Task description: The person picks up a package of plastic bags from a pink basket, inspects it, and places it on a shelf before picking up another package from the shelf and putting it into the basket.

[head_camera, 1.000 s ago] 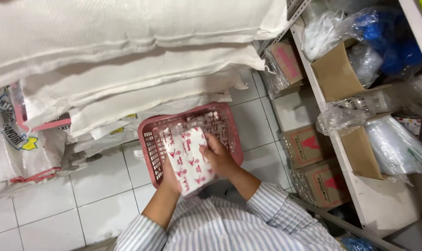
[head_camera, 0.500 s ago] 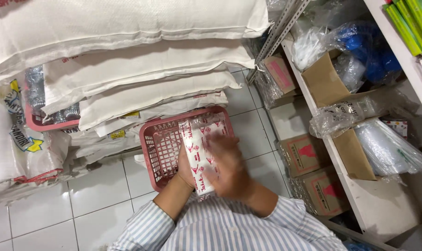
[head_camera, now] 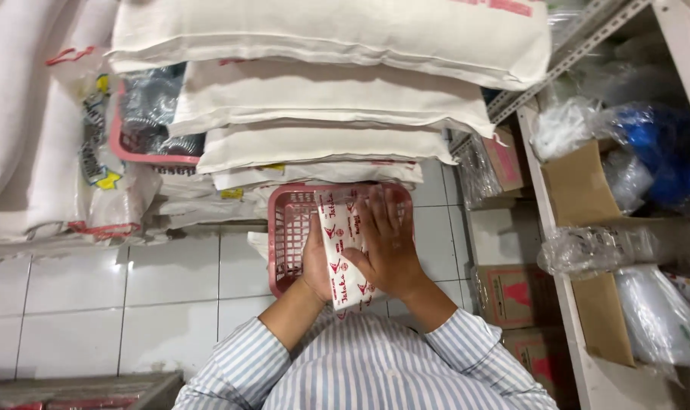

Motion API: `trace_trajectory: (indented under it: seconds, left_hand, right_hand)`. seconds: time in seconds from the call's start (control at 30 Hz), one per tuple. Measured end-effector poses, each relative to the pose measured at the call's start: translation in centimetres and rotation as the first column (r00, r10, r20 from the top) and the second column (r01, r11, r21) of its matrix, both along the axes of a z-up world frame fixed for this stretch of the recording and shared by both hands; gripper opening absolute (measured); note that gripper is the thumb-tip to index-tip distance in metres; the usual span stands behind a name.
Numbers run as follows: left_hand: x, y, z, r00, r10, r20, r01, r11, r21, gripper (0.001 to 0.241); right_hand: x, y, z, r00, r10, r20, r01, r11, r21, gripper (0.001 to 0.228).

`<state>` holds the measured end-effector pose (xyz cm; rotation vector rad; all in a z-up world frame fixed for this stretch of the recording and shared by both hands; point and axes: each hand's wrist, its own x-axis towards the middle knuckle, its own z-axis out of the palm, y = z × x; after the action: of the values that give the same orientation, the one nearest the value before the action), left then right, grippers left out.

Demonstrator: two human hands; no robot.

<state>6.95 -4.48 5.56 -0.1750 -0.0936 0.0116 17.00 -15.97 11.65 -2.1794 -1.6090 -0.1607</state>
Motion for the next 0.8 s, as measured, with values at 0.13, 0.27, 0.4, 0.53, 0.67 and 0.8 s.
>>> trace_trajectory:
  seconds: [0.13, 0.27, 0.4, 0.53, 0.67, 0.8]
  left_hand:
    - [-0.7, 1.1, -1.7, 0.998, 0.020, -0.065, -0.023, 0.998, -0.051, 0.086]
    - [-0.4, 1.8, -3.9, 0.989, 0.078, 0.129, -0.081, 0.997, 0.015, 0.080]
    - [-1.2, 1.2, -1.9, 0.965, 0.150, -0.214, -0.127, 0.985, 0.119, 0.089]
    - [-0.6, -0.3, -1.7, 0.981, 0.167, -0.097, -0.136, 0.954, 0.267, 0.095]
    - [1.2, -4.1, -0.1, 0.921, 0.385, -0.060, -0.106, 0.396, 0.912, 0.089]
    - [3.1, -9.7, 6.8, 0.880, 0.197, 0.433, -0.119, -0.790, 0.602, 0.086]
  right_hand:
    - [-3.7, 1.0, 0.4, 0.983, 0.180, -0.040, -0.182, 0.982, -0.052, 0.096]
    - [-4.4, 2.1, -0.6, 0.949, 0.314, 0.028, -0.313, 0.949, -0.036, 0.097]
    - [-1.4, 2.3, -2.2, 0.995, 0.072, -0.074, -0.071, 0.997, 0.017, 0.102]
    - [-0.3, 0.1, -3.1, 0.920, 0.025, -0.390, 0.014, 0.995, 0.096, 0.101]
    - [-1.3, -2.0, -3.5, 0.538, 0.316, -0.781, 0.073, 0.906, 0.417, 0.102]
    - [-0.3, -4.4, -3.8, -0.258, 0.658, -0.708, 0.539, 0.706, 0.460, 0.102]
